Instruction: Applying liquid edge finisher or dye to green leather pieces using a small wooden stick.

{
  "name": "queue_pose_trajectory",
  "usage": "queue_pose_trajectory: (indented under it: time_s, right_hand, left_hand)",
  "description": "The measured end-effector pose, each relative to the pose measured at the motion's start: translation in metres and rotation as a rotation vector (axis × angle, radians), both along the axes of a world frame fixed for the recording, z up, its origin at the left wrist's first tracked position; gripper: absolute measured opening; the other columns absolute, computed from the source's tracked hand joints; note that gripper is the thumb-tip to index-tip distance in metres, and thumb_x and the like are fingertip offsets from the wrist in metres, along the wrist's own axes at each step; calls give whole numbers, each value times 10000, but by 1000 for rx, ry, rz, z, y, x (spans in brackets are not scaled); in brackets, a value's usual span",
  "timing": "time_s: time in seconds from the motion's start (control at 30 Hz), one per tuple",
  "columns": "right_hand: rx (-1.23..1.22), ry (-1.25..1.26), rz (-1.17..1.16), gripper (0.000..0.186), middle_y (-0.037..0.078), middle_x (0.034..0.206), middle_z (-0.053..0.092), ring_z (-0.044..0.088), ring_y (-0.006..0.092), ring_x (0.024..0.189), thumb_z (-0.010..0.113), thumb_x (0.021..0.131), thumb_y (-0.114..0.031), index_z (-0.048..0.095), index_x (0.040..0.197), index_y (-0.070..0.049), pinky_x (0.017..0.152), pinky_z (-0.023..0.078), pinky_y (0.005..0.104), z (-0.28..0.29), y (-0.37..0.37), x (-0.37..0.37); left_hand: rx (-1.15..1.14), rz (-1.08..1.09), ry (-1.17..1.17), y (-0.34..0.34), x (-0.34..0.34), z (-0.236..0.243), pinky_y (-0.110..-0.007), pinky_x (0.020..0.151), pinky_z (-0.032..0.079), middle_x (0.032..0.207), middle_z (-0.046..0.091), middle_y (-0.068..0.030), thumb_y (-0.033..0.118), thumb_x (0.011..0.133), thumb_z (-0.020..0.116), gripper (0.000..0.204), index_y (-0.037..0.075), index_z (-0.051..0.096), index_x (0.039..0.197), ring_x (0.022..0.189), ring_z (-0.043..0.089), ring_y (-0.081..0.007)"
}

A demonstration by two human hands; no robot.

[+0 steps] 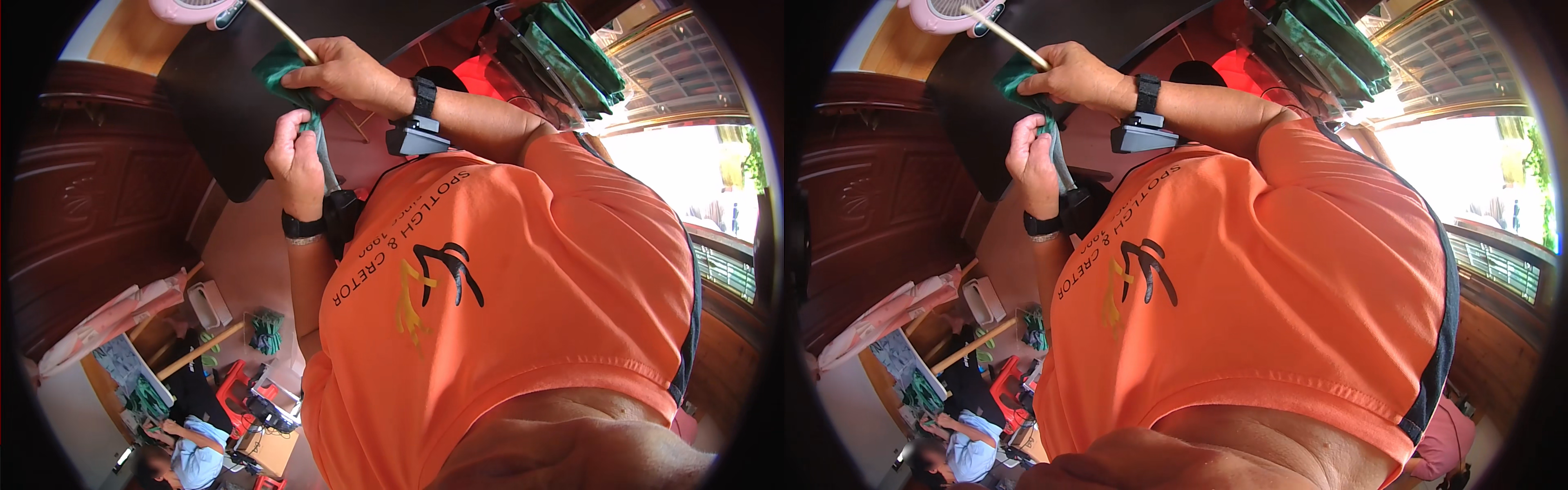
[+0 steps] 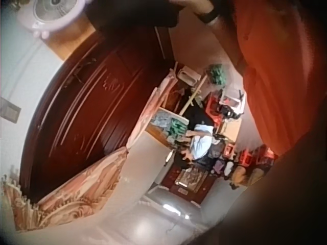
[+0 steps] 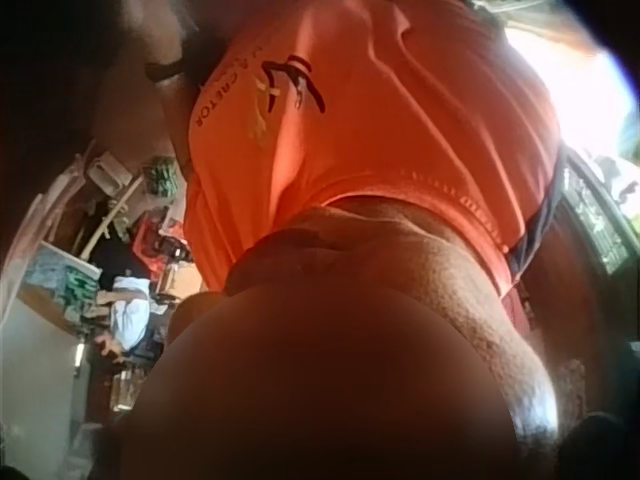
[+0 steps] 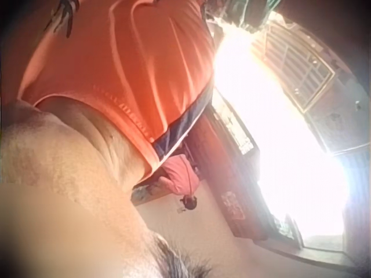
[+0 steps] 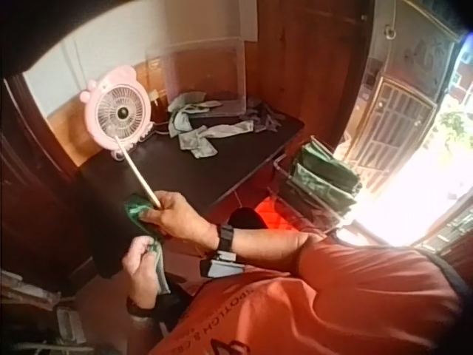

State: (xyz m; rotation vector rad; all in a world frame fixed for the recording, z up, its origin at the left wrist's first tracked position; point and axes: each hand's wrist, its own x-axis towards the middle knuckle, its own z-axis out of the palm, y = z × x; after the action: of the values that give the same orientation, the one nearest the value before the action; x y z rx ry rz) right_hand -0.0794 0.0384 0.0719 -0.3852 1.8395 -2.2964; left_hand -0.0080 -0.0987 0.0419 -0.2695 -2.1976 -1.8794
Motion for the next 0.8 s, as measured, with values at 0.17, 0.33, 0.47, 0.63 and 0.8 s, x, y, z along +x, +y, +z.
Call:
queue_pose_trajectory:
  time_s: [0.17,0.33,0.47,0.63,0.8]
  right_hand:
    - [122,105,-22,138,-57,587,464,366,27,479,704,790,-131,617,828,-31,434,281,198,-3,-3,-12]
    - [32,-105,73,139,-57,591,490,385,20,476,712,783,-155,610,763,-62,423,260,191,0,-4,-21]
    - [-32,-193,96,131,-27,596,530,425,28,476,703,790,-146,606,760,-63,425,297,186,6,-6,-11]
    - [15,104,221,58,2,662,580,514,45,577,637,827,-72,604,840,-25,514,409,196,7,-16,17]
    - [143,606,176,103,11,686,591,541,69,646,652,816,-68,582,880,-27,578,446,255,1,-18,28]
  left_hand:
    - [-58,-214,-154,0,-7,11,-202,578,361,692,466,33,-35,778,492,106,-26,540,871,651,398,-40]
    - [-104,-205,-70,-4,-7,14,-202,562,339,699,421,46,14,815,561,65,0,512,855,642,368,-32]
    - [427,114,16,-13,-12,15,-219,629,423,816,549,-17,49,871,518,82,2,546,933,699,497,-78]
    - [642,234,34,-24,-31,4,-243,697,446,845,555,-48,84,885,500,99,7,542,930,743,541,-121]
    - [-359,104,620,-36,-28,15,-233,648,429,858,516,-15,95,874,516,103,-5,535,893,716,512,-99]
